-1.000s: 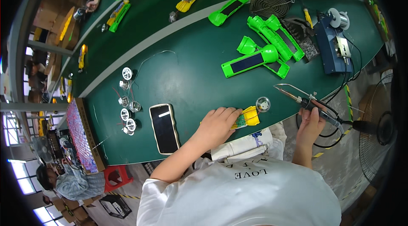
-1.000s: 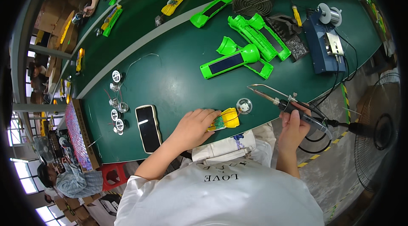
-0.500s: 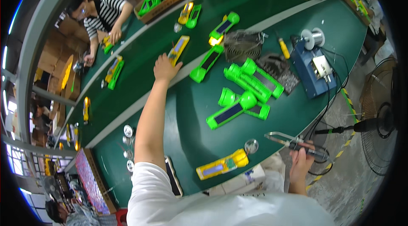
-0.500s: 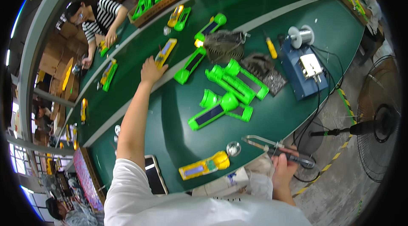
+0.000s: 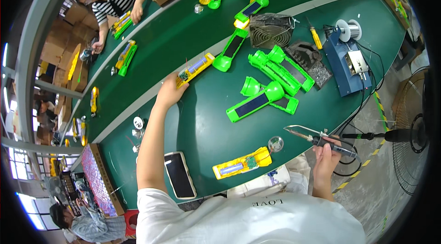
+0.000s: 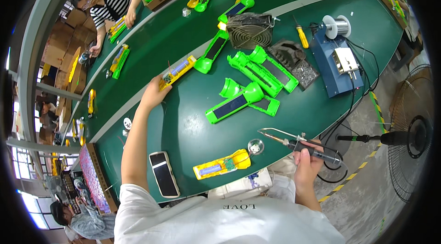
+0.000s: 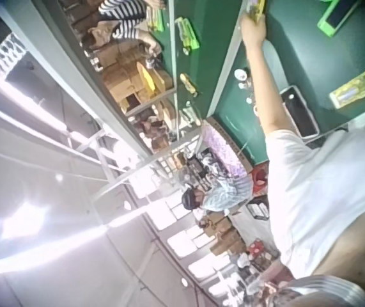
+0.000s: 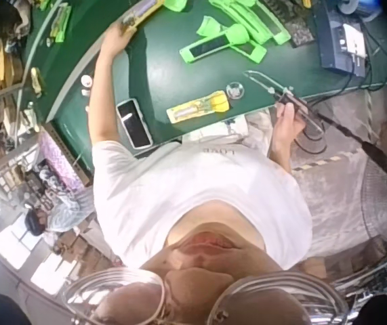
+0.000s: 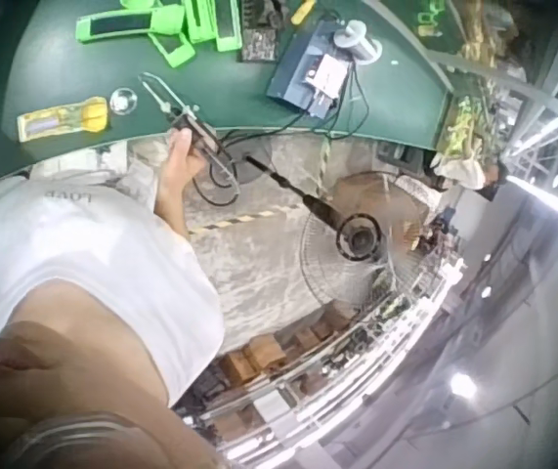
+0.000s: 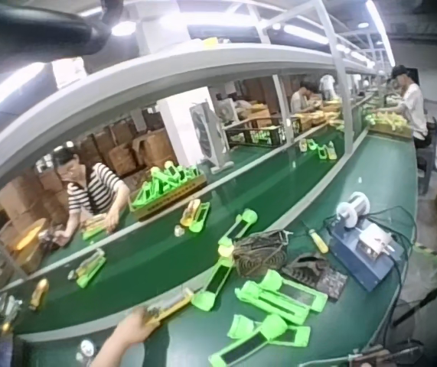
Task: The person solders electronic components onto flashlight bodies using a soldering iron, fits the plastic casings together by hand, and places the assembled flashlights onto the conveyor belt.
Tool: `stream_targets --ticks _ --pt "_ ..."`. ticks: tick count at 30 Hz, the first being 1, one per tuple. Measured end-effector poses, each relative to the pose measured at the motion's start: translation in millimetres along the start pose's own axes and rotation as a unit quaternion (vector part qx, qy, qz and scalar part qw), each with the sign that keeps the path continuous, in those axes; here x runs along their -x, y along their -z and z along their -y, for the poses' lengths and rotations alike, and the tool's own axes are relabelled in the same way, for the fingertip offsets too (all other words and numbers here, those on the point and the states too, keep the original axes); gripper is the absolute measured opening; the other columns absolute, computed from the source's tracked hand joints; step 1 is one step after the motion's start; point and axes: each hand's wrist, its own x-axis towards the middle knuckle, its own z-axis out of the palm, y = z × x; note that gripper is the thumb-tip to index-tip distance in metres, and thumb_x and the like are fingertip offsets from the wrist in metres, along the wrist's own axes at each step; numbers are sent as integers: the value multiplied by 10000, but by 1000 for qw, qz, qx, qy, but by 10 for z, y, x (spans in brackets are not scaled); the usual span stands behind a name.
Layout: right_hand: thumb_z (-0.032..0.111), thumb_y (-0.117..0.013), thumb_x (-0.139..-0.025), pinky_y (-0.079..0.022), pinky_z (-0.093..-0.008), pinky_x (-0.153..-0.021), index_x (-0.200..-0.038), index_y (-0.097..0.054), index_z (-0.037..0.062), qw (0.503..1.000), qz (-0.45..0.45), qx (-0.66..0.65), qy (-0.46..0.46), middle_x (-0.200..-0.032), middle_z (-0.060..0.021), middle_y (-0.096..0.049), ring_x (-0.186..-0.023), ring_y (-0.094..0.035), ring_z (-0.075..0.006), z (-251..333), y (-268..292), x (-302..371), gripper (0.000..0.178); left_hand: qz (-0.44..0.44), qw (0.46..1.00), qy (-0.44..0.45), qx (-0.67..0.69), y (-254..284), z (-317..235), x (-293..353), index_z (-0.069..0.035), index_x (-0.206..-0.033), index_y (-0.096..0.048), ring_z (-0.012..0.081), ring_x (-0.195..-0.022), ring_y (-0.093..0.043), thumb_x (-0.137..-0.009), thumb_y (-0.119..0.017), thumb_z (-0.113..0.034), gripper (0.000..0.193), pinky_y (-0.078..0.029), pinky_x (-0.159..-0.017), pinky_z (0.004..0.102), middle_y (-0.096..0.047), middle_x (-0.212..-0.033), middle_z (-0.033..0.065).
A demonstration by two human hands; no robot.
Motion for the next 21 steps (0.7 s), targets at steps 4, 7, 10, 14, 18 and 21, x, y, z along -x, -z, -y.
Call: stream_targets --ticks 4,7,10,14,18,21 --pt "37 -472 -840 -419 -247 -572 -1002 -459 -12 999 35 -24 -31 -851 -58 -492 -544 -427 -71 53 -60 70 170 20 999 -19 -20 25 100 429 23 -1172 -438 342 -1081 -475 -725 -668 -192 547 -392 -913 379 -493 -1155 204" --pt "24 -461 -844 -426 -245 -587 -1000 -460 -12 999 39 -8 -8 -782 -57 -482 -534 -414 -62 152 -97 94 160 -70 994 -63 -62 54 -33 613 5 -1164 -438 342 -1076 -467 -686 -678 -136 552 -377 -922 393 -499 -1139 181" --pt "34 -454 -852 -427 -252 -604 -989 -468 -11 1000 10 -3 -6 -738 -45 -467 -530 -408 -64 210 -66 115 145 -196 970 -136 -49 101 -588 708 -21 -1090 -491 338 -1036 -476 -692 -655 -90 436 -379 -890 409 -523 -1077 166" --pt "78 -437 -873 -378 -271 -596 -979 -474 -4 999 -31 1 25 -626 -5 -422 -548 -381 -75 275 -26 108 139 -81 964 -252 0 -108 -1445 803 -37 -1096 -496 295 -1052 -487 -663 -717 -245 528 -390 -871 392 -522 -1117 131" --pt "89 -434 -885 -370 -261 -588 -999 -482 -13 998 -28 -3 53 -624 -4 -426 -555 -381 -75 352 18 120 161 30 967 -240 -77 -498 -1756 726 -43 -1127 -446 286 -920 -562 -651 -717 -267 592 -442 -781 374 -560 -1026 118" --pt "100 -436 -890 -375 -259 -590 -1009 -484 -17 997 -40 -1 65 -624 -5 -428 -555 -381 -75 345 110 148 174 -43 968 -238 -65 -726 -1656 726 -49 -1098 -442 285 -828 -591 -664 -694 -202 524 -473 -696 360 -572 -975 124"
